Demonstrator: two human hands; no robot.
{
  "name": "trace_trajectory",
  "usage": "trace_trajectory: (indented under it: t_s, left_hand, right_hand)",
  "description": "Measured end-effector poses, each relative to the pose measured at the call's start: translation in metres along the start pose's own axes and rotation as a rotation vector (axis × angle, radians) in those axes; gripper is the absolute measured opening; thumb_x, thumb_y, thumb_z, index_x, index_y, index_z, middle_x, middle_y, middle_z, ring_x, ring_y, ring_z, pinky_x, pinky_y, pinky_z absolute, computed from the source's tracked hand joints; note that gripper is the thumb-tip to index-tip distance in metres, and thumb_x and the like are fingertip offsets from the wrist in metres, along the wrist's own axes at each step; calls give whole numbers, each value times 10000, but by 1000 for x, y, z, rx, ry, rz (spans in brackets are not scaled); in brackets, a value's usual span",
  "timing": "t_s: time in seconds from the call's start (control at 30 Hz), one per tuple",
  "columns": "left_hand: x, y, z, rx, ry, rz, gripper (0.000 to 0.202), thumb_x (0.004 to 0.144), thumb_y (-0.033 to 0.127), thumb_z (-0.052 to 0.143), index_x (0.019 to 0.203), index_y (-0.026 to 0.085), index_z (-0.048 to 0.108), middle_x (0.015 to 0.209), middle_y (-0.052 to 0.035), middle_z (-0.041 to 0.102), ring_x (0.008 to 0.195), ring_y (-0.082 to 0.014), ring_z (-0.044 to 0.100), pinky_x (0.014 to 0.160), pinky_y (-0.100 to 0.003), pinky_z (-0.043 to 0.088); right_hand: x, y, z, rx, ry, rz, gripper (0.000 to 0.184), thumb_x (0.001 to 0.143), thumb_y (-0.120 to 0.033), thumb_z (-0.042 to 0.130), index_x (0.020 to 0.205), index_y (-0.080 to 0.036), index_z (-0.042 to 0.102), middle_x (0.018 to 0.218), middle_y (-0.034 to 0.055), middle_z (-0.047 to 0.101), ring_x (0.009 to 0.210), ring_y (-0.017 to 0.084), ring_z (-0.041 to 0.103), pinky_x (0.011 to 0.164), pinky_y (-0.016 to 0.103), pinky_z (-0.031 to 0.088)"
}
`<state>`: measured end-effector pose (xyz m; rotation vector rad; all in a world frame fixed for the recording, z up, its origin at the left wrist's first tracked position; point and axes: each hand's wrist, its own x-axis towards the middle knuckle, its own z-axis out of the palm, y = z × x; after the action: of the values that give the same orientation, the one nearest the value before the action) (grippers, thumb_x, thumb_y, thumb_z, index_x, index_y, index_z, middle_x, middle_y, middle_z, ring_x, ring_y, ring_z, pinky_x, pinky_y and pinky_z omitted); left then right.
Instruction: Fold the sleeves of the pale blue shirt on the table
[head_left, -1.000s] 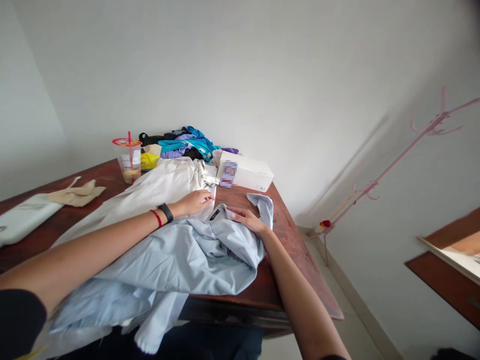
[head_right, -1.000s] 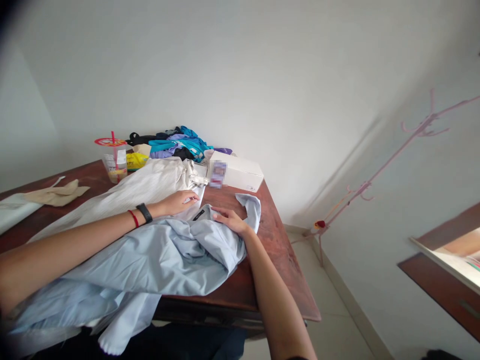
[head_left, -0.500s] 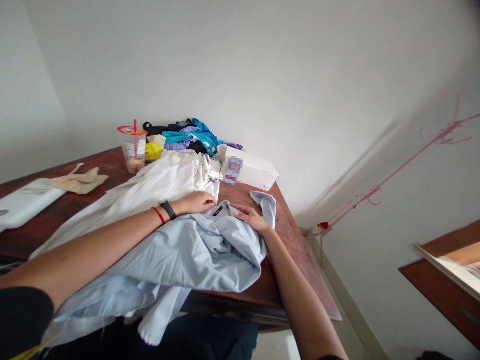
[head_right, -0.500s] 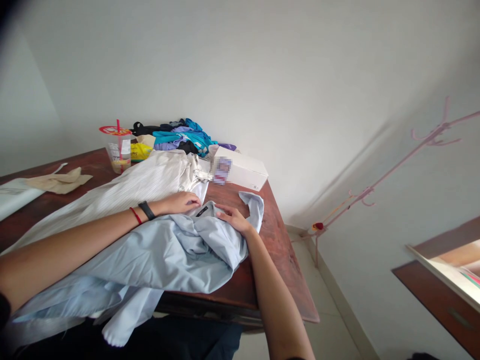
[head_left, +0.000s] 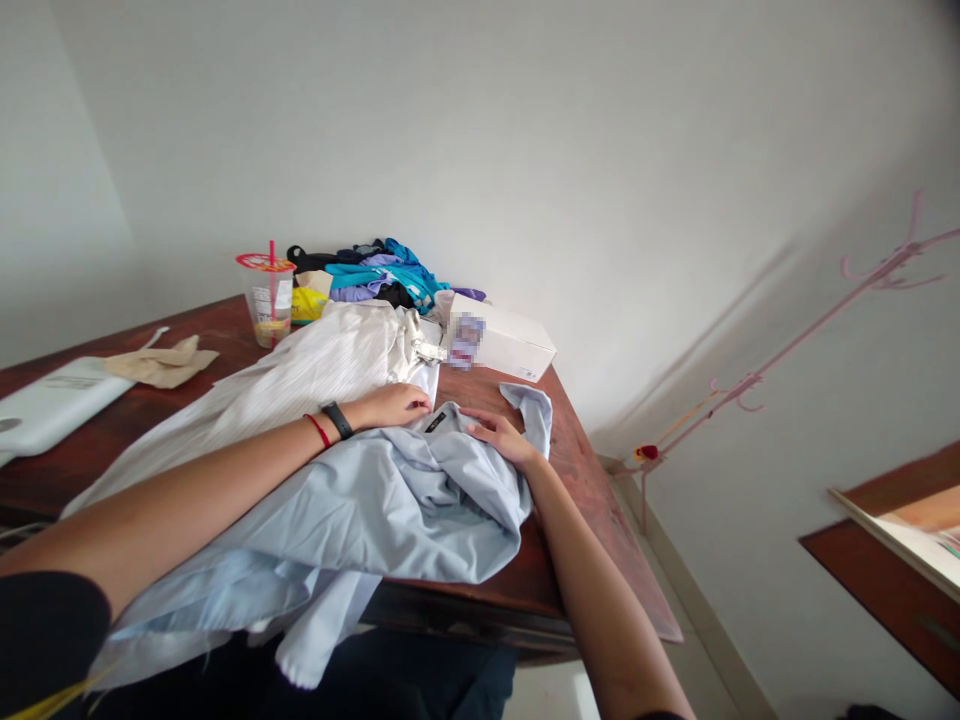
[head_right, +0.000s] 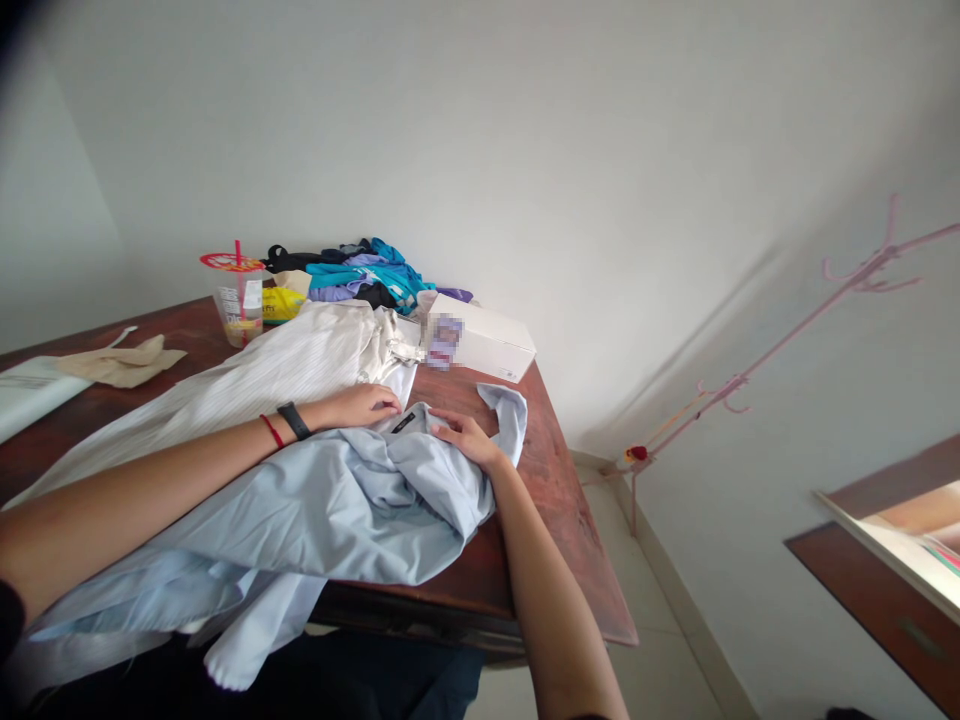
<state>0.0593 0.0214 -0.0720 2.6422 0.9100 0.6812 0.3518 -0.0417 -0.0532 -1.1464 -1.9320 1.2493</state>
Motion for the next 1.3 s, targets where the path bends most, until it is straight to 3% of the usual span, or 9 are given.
trace_trajectory:
  t_s: [0.37,1.3]
  left_hand:
    - [-1,0,-1,7,6,30,262,1004,302,550,1045,196,785,1085,-62,793,1014,-198,724,899,-246,489]
    - [-1,0,-1,-1,-7,23,267,1008,320,551,1052,197,783,1099,-72,788,1026,-204,720,906,-250,485]
  right_hand:
    - [0,-2,1,11,-1,34,642,872,-592,750,1428,-288,645,1378,56,696,1258,290,638,1155,480,463]
    - [1,0,1,-18,6,11,606,890,-580,739,1413,-285,660,1348,62,709,1245,291,643,1142,472,471]
